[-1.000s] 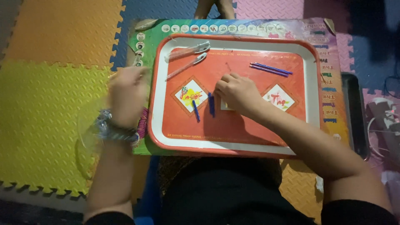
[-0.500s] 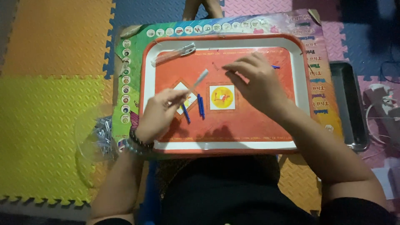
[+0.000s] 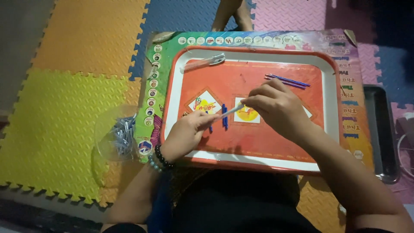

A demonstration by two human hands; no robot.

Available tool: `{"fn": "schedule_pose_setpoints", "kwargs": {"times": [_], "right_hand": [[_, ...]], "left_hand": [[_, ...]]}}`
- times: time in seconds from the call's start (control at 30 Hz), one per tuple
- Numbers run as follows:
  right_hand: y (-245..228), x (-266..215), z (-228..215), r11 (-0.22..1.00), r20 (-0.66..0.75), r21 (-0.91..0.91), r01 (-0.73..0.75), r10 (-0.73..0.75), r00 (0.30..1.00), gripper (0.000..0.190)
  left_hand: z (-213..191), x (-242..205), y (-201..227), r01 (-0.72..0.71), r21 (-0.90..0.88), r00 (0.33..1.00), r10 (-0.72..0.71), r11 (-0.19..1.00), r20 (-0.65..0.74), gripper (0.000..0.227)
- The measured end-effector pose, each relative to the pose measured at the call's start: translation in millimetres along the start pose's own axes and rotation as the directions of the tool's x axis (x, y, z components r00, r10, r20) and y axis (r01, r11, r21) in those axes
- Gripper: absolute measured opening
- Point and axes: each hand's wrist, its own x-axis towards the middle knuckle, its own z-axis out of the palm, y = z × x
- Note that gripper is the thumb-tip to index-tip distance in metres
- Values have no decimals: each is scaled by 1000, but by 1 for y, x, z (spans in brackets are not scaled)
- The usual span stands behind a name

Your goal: Assembling pens by manually inserting ink refills into plastic pen barrels on a tray.

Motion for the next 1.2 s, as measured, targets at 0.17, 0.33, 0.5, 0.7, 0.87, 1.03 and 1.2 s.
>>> {"fn": "schedule_pose_setpoints", "kwargs": {"times": [0.17, 0.33, 0.5, 0.7, 0.87, 1.03, 1.2], "right_hand": [[0, -5, 6, 995, 8, 92, -27, 26, 1000, 7], [-6, -5, 0, 959, 38, 243, -147, 142, 989, 6], [-11, -11, -3, 963, 38, 225, -149, 145, 989, 7], [-26, -6, -20, 999, -75, 34, -6, 9, 997, 17], [-46, 3, -33, 996, -90, 44, 83, -79, 993, 21], [17, -11, -38, 987, -95, 146, 64, -50, 994, 21], [130, -70, -18, 827, 316, -516, -224, 427, 847, 32]], "left_hand": [[8, -5, -10, -2, -19, 1000, 2, 1000, 14, 45], [19, -10, -15, -75, -113, 997, 77, 991, 14, 52], [29, -14, -18, -91, -170, 996, 90, 981, -18, 56], [38, -18, -7, -158, -245, 987, 153, 957, -39, 45], [39, -21, -5, -158, -277, 987, 147, 948, -61, 43], [32, -24, 2, -166, -398, 986, 145, 902, -84, 40], [25, -28, 2, -168, -351, 984, 133, 921, -121, 37]]}}
